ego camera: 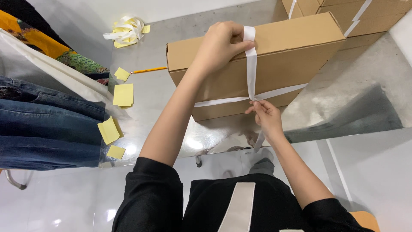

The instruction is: The person wraps a folded checkered garment in a clear plastic bag, places it into a cardboard box, and closes the box. Then, the person ties a white ribbon around the box, forming a bow on top.

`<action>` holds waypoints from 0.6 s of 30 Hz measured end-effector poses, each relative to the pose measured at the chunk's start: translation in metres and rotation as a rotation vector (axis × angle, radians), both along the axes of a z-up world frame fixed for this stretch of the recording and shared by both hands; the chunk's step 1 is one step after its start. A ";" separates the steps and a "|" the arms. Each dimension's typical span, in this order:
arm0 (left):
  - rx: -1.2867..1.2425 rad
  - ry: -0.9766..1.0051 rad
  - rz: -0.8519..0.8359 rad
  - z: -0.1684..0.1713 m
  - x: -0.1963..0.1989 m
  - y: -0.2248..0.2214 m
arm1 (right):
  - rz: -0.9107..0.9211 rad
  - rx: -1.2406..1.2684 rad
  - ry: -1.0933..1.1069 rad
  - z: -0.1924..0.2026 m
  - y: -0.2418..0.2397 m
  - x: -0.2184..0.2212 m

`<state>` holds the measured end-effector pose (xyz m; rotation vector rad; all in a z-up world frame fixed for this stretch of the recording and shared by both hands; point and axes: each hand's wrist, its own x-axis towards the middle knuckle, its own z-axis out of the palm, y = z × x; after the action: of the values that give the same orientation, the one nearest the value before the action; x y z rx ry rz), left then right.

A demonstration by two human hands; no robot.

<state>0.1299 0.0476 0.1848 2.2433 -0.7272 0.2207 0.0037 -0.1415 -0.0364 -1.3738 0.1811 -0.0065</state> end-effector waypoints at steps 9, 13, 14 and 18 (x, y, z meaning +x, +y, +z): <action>-0.098 0.090 0.068 -0.002 0.002 0.003 | 0.102 -0.046 0.143 0.003 0.019 0.005; -0.050 0.094 0.116 -0.001 0.000 0.001 | 0.179 -0.006 0.108 -0.014 0.025 0.022; -0.041 0.060 0.124 -0.004 0.001 0.000 | 0.207 -0.013 0.113 -0.013 0.026 0.025; 0.005 -0.018 0.162 -0.007 0.002 -0.001 | 0.245 -0.003 0.132 -0.013 0.027 0.031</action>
<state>0.1317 0.0469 0.1775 2.3091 -0.5559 0.3189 0.0345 -0.1147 -0.0490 -1.3930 0.1222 0.2894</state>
